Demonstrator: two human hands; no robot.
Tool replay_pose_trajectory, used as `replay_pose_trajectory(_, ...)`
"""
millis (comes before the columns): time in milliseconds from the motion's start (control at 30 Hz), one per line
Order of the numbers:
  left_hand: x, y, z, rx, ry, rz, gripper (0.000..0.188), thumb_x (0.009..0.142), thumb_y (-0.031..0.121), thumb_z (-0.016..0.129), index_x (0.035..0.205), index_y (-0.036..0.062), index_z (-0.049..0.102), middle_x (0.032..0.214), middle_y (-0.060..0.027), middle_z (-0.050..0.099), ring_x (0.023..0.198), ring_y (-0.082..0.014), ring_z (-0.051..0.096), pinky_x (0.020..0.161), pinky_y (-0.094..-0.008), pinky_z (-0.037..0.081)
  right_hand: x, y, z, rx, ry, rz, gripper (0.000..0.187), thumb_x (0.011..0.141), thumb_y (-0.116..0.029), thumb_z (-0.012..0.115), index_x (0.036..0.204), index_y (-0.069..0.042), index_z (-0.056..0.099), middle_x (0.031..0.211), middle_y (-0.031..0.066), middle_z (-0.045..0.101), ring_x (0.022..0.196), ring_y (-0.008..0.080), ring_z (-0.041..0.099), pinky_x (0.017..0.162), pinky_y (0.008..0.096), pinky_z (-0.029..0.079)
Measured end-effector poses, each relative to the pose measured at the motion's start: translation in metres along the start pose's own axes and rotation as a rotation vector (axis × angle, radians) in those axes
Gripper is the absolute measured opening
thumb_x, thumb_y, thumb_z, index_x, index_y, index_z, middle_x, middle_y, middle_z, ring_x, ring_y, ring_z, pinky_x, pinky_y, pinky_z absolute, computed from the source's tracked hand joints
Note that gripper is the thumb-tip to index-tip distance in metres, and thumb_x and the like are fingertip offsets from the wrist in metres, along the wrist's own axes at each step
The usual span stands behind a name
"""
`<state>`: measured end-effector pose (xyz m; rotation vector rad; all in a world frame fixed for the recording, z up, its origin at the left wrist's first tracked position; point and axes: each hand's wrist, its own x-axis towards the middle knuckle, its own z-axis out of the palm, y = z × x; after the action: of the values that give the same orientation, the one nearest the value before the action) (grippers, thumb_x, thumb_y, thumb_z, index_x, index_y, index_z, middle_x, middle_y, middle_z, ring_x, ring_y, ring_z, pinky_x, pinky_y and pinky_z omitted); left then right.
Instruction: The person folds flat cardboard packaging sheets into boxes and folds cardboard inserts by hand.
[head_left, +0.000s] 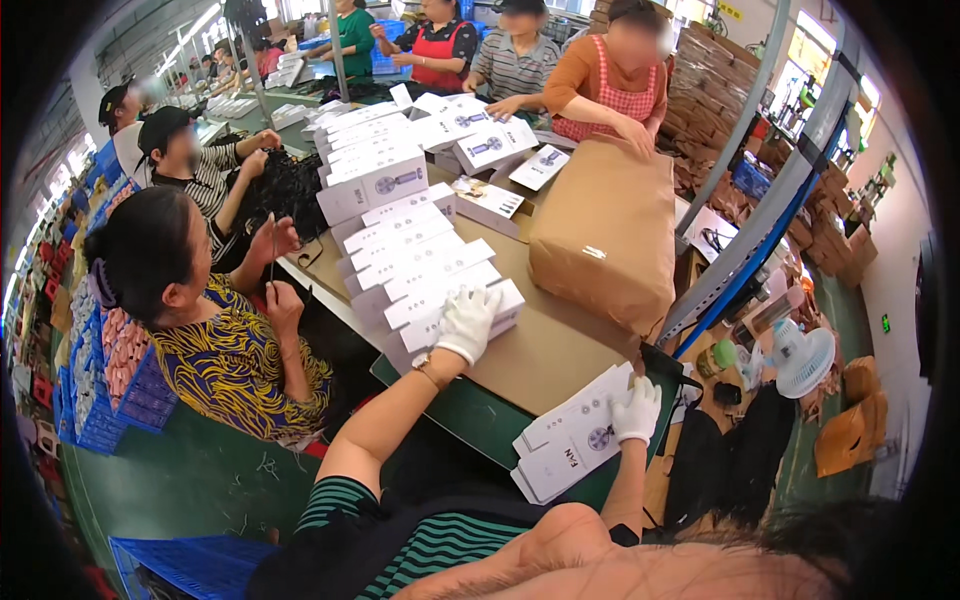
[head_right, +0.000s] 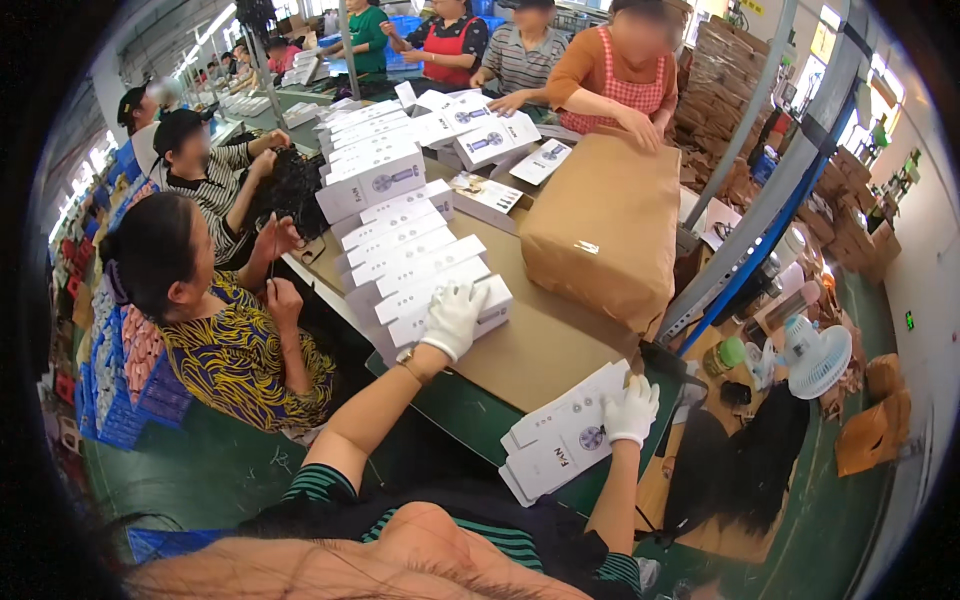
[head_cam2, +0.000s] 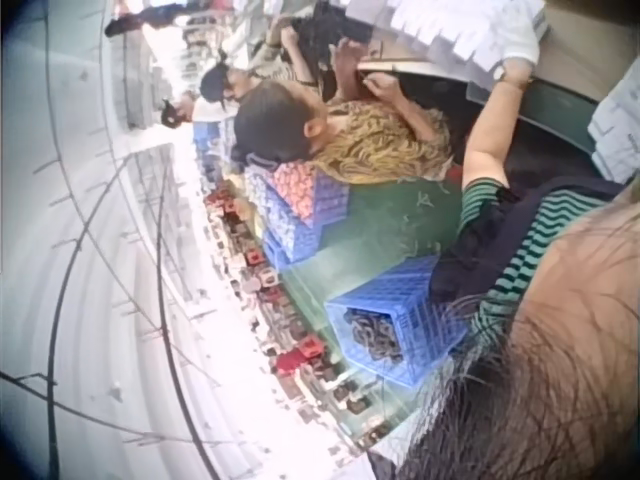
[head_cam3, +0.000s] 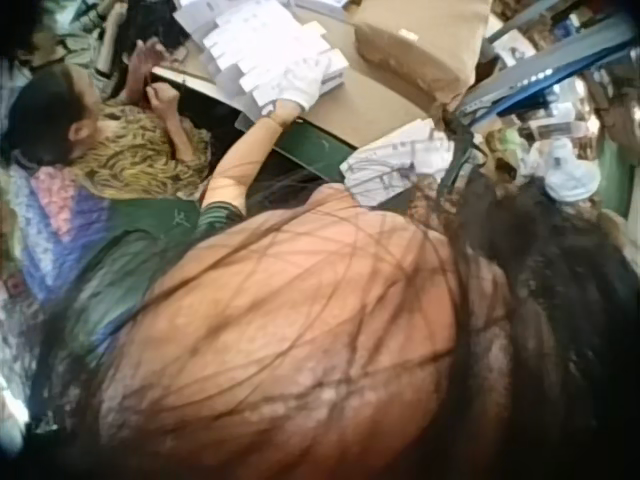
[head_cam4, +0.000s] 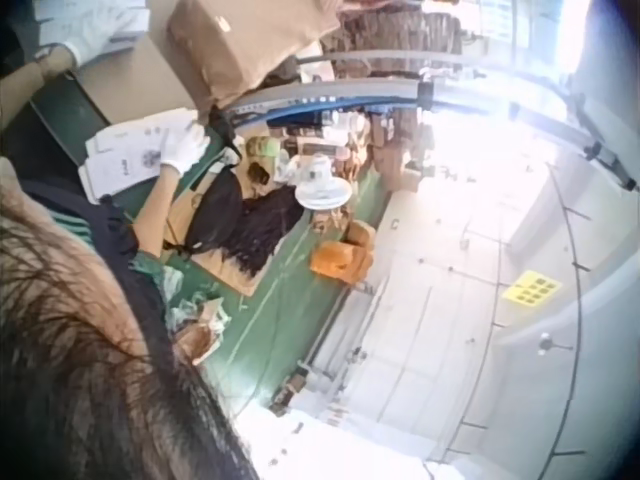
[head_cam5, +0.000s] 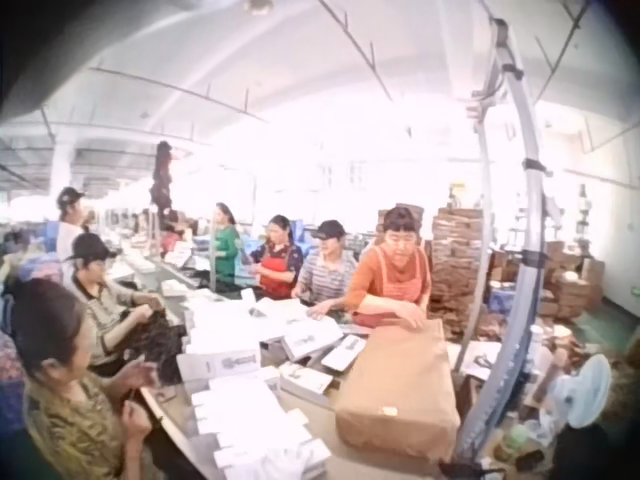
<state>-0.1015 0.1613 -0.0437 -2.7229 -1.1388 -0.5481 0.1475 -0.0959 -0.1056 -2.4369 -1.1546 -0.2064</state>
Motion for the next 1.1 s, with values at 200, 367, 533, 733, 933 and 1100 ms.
replay_pose_trajectory(200, 0.023, -0.029, 0.013, 0.265, 0.353, -0.048, 0.047, 0.082, 0.025, 0.064, 0.126, 0.0103, 0.054, 0.125, -0.0150, 0.054, 0.119, -0.0361, 0.047, 0.105, -0.0519, 0.033, -0.011, 0.007, -0.010, -0.006, -0.229, 0.175, 0.078, 0.077, -0.047, 0.073, 0.137, -0.003, 0.047, 0.146, 0.0153, 0.042, 0.139, 0.0408, 0.030, 0.115, 0.0469, 0.025)
replay_pose_trajectory(367, -0.030, 0.073, -0.017, -0.455, -0.026, 0.122, 0.063, 0.070, 0.034, 0.076, 0.121, 0.0046, 0.054, 0.126, -0.0193, 0.052, 0.124, -0.0429, 0.044, 0.109, -0.0513, 0.031, -0.017, 0.007, -0.008, -0.096, -0.108, 0.358, 0.084, 0.072, -0.054, 0.076, 0.129, 0.002, 0.052, 0.135, 0.0203, 0.052, 0.134, 0.0375, 0.039, 0.113, 0.0464, 0.027)
replay_pose_trajectory(533, -0.082, 0.160, 0.006, -0.641, -0.271, 0.219, 0.084, 0.065, 0.038, 0.082, 0.130, -0.0021, 0.045, 0.134, -0.0233, 0.045, 0.127, -0.0418, 0.042, 0.109, -0.0474, 0.034, -0.022, 0.016, 0.013, 0.067, 0.266, 0.244, 0.034, 0.072, -0.023, 0.081, 0.093, 0.000, 0.067, 0.109, 0.0175, 0.065, 0.106, 0.0365, 0.059, 0.093, 0.0435, 0.046)
replay_pose_trajectory(733, -0.083, 0.166, 0.013, -0.712, -0.188, 0.034, 0.108, 0.058, 0.032, 0.087, 0.141, -0.0087, 0.030, 0.139, -0.0259, 0.041, 0.133, -0.0405, 0.037, 0.113, -0.0444, 0.030, 0.000, -0.020, -0.012, 0.481, 0.512, -0.153, 0.013, 0.075, -0.002, 0.072, 0.080, -0.002, 0.060, 0.095, 0.0119, 0.065, 0.104, 0.0351, 0.060, 0.093, 0.0430, 0.046)
replay_pose_trajectory(933, -0.048, 0.123, -0.090, -1.137, -0.137, 0.000, 0.097, 0.069, 0.032, 0.082, 0.144, -0.0038, 0.031, 0.135, -0.0261, 0.048, 0.122, -0.0388, 0.050, 0.102, -0.0415, 0.042, 0.020, -0.137, -0.109, 0.750, 0.463, -0.577, 0.009, 0.079, -0.006, 0.070, 0.081, -0.004, 0.061, 0.094, 0.0074, 0.066, 0.112, 0.0348, 0.057, 0.109, 0.0522, 0.034)
replay_pose_trajectory(1100, -0.057, 0.097, -0.119, -1.317, 0.153, -0.005, 0.058, 0.076, 0.011, 0.076, 0.129, 0.0026, 0.053, 0.117, -0.0193, 0.062, 0.105, -0.0354, 0.062, 0.091, -0.0375, 0.049, 0.022, -0.171, -0.114, 0.894, 0.515, -0.465, 0.068, 0.091, -0.043, 0.058, 0.137, 0.005, 0.042, 0.142, 0.0212, 0.046, 0.136, 0.0356, 0.040, 0.114, 0.0456, 0.027)
